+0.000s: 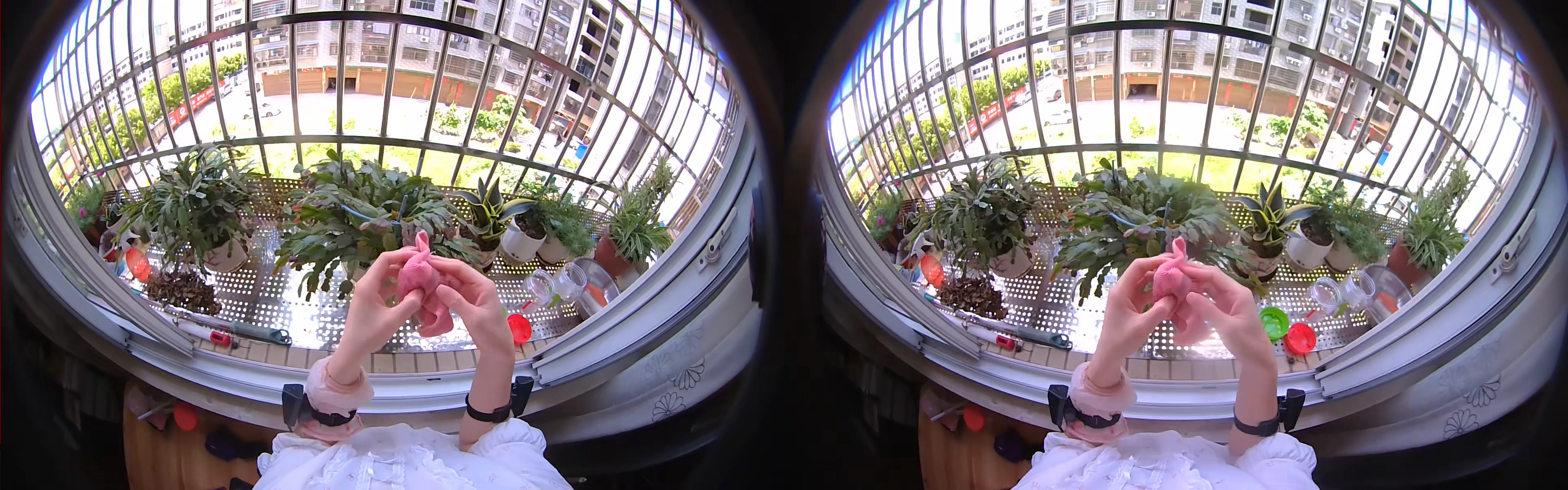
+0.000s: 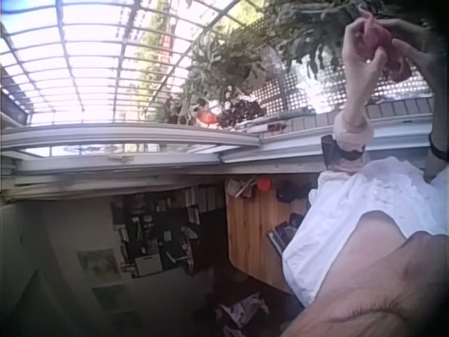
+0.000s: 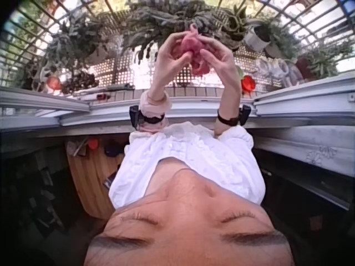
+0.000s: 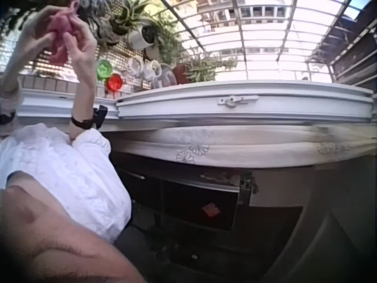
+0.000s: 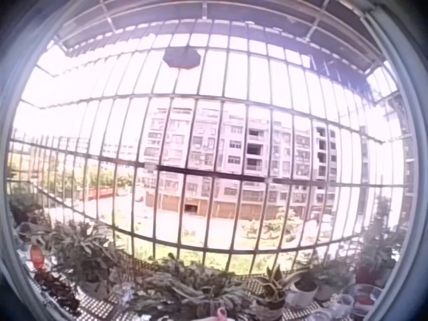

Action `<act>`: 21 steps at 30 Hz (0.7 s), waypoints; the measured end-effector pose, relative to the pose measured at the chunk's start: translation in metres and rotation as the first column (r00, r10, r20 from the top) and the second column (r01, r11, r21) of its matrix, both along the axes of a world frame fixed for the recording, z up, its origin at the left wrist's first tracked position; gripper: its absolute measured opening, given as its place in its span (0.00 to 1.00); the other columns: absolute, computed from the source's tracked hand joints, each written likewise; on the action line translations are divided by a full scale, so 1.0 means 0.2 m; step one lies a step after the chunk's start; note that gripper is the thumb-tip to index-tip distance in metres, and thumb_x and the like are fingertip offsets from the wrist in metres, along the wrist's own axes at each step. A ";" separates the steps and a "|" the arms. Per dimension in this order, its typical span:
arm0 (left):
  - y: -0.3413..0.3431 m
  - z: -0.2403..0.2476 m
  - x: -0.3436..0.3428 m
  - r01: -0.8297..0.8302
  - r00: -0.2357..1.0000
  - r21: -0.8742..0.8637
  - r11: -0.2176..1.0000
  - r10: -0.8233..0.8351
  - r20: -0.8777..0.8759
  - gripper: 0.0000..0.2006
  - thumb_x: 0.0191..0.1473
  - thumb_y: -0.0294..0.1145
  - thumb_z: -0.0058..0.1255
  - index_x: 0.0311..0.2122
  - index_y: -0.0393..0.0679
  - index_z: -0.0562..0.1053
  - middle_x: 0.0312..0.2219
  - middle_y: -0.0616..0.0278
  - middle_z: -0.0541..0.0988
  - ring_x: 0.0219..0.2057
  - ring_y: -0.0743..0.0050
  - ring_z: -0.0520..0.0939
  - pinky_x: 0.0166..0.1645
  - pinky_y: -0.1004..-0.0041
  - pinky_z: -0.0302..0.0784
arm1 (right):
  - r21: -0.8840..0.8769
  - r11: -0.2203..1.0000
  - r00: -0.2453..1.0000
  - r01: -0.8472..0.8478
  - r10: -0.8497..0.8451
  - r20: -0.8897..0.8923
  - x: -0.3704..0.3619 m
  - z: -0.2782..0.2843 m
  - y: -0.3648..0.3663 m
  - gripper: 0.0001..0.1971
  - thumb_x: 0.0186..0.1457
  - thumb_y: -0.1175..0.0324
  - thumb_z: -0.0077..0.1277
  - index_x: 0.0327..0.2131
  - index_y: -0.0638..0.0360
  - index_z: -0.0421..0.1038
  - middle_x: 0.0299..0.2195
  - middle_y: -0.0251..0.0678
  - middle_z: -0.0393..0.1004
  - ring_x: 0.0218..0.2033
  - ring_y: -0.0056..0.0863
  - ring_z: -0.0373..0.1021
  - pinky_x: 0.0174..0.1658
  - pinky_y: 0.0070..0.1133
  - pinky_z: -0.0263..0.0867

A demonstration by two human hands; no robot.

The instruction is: Wiping dust off plant leaves with a cloth.

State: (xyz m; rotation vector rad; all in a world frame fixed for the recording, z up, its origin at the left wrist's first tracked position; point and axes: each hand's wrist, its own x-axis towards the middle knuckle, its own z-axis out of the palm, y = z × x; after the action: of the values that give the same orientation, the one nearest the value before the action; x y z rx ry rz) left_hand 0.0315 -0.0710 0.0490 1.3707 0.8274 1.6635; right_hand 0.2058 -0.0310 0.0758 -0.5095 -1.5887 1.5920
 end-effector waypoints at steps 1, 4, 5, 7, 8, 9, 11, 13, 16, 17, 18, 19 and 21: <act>0.01 -0.01 0.01 0.000 1.000 0.000 1.000 0.000 -0.001 0.25 0.50 0.19 0.56 0.56 0.36 0.66 0.48 0.55 0.73 0.46 0.74 0.78 0.46 0.75 0.77 | 0.060 0.998 0.999 0.029 -0.031 0.030 0.00 0.00 0.00 0.24 0.59 0.77 0.52 0.58 0.68 0.60 0.52 0.41 0.68 0.51 0.22 0.68 0.53 0.20 0.67; 0.01 -0.01 0.02 0.053 0.988 0.043 0.998 -0.059 0.143 0.23 0.51 0.14 0.47 0.55 0.34 0.66 0.47 0.54 0.74 0.47 0.75 0.78 0.48 0.76 0.76 | 0.072 0.967 0.962 0.242 -0.230 -0.147 -0.08 -0.03 -0.02 0.26 0.55 0.78 0.55 0.57 0.65 0.63 0.48 0.38 0.71 0.50 0.22 0.69 0.51 0.20 0.67; 0.01 -0.01 0.03 0.110 0.971 0.047 0.993 -0.117 0.209 0.23 0.52 0.14 0.46 0.55 0.34 0.65 0.47 0.54 0.74 0.48 0.74 0.77 0.49 0.75 0.75 | 0.072 0.968 0.962 0.241 -0.229 -0.148 -0.08 -0.03 -0.03 0.26 0.55 0.78 0.55 0.57 0.65 0.63 0.48 0.38 0.71 0.50 0.22 0.69 0.51 0.20 0.67; 0.00 0.00 0.06 0.171 0.945 0.057 0.984 -0.180 0.273 0.23 0.53 0.13 0.45 0.55 0.33 0.64 0.48 0.54 0.75 0.48 0.74 0.77 0.50 0.75 0.75 | 0.142 0.895 0.906 0.423 -0.417 -0.067 -0.07 -0.03 -0.05 0.28 0.53 0.72 0.58 0.58 0.63 0.63 0.50 0.39 0.69 0.51 0.25 0.68 0.52 0.22 0.66; 0.00 0.01 0.08 0.201 0.914 0.074 0.977 -0.214 0.345 0.23 0.54 0.14 0.45 0.56 0.34 0.64 0.48 0.55 0.74 0.48 0.75 0.77 0.51 0.75 0.74 | 0.500 0.708 0.788 0.499 -0.611 0.078 -0.04 -0.09 0.01 0.31 0.56 0.66 0.56 0.61 0.60 0.58 0.54 0.40 0.66 0.54 0.27 0.66 0.57 0.26 0.63; -0.01 0.01 0.08 0.218 0.880 0.091 0.972 -0.236 0.412 0.23 0.55 0.15 0.45 0.56 0.35 0.63 0.48 0.55 0.74 0.48 0.76 0.77 0.51 0.76 0.73 | 0.498 0.713 0.793 0.494 -0.604 0.078 -0.07 -0.10 0.00 0.31 0.56 0.66 0.56 0.61 0.60 0.58 0.54 0.40 0.66 0.54 0.27 0.66 0.57 0.26 0.63; 0.01 -0.02 0.08 0.265 0.857 0.091 0.960 -0.278 0.434 0.22 0.55 0.16 0.45 0.57 0.35 0.63 0.49 0.56 0.74 0.47 0.76 0.76 0.51 0.76 0.73 | -0.042 0.987 0.904 0.152 -0.156 -0.397 -0.17 -0.14 -0.03 0.36 0.58 0.53 0.54 0.63 0.60 0.53 0.56 0.40 0.64 0.59 0.28 0.58 0.62 0.25 0.56; 0.01 -0.03 0.09 0.322 0.825 0.092 0.942 -0.327 0.460 0.22 0.56 0.17 0.46 0.57 0.36 0.63 0.49 0.56 0.74 0.47 0.77 0.76 0.50 0.77 0.73 | -0.062 0.986 0.893 0.152 -0.164 -0.419 -0.21 -0.20 -0.02 0.38 0.59 0.47 0.51 0.63 0.60 0.51 0.56 0.39 0.64 0.57 0.27 0.61 0.60 0.24 0.58; 0.02 -0.01 0.10 0.356 0.752 0.107 0.928 -0.353 0.557 0.20 0.58 0.18 0.44 0.56 0.37 0.62 0.46 0.57 0.74 0.46 0.79 0.76 0.49 0.79 0.73 | -0.047 0.980 0.885 0.191 -0.193 -0.423 -0.17 -0.19 -0.01 0.33 0.60 0.52 0.51 0.61 0.60 0.53 0.54 0.42 0.67 0.54 0.28 0.67 0.59 0.26 0.63; 0.02 -0.01 0.10 0.359 0.750 0.109 0.927 -0.356 0.557 0.20 0.58 0.18 0.44 0.56 0.37 0.62 0.46 0.57 0.74 0.46 0.79 0.76 0.49 0.79 0.73 | -0.045 0.980 0.885 0.194 -0.195 -0.422 -0.15 -0.16 -0.01 0.33 0.60 0.52 0.51 0.61 0.60 0.53 0.54 0.42 0.67 0.54 0.28 0.67 0.59 0.26 0.63; 0.02 -0.01 0.09 0.221 0.876 0.077 0.972 -0.232 0.423 0.18 0.58 0.19 0.44 0.54 0.37 0.64 0.44 0.59 0.75 0.43 0.80 0.76 0.46 0.81 0.73 | -0.092 0.963 0.905 0.252 -0.268 -0.331 -0.13 -0.14 -0.02 0.31 0.59 0.59 0.54 0.60 0.61 0.54 0.52 0.41 0.68 0.52 0.27 0.68 0.56 0.24 0.64; 0.01 -0.02 0.08 0.074 0.957 0.067 0.995 -0.090 0.274 0.15 0.59 0.20 0.44 0.52 0.37 0.65 0.41 0.60 0.77 0.40 0.82 0.77 0.43 0.82 0.73 | -0.132 0.941 0.913 0.312 -0.335 -0.233 -0.12 -0.12 -0.02 0.30 0.58 0.66 0.56 0.60 0.62 0.55 0.51 0.41 0.70 0.50 0.26 0.69 0.54 0.22 0.66; 0.03 -0.06 0.05 0.011 0.975 -0.007 1.000 -0.010 0.220 0.13 0.60 0.21 0.45 0.50 0.36 0.67 0.38 0.62 0.77 0.36 0.85 0.76 0.40 0.83 0.72 | -0.113 0.903 0.851 0.414 -0.428 -0.306 -0.13 -0.11 0.00 0.26 0.54 0.75 0.58 0.55 0.61 0.60 0.44 0.38 0.75 0.45 0.21 0.72 0.48 0.17 0.69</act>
State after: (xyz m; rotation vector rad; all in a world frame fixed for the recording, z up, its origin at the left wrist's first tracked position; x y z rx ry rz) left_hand 0.0406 -0.0651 0.0375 1.1570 0.6957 1.7645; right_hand 0.1794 -0.0309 0.0536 -0.5444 -1.1036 1.2948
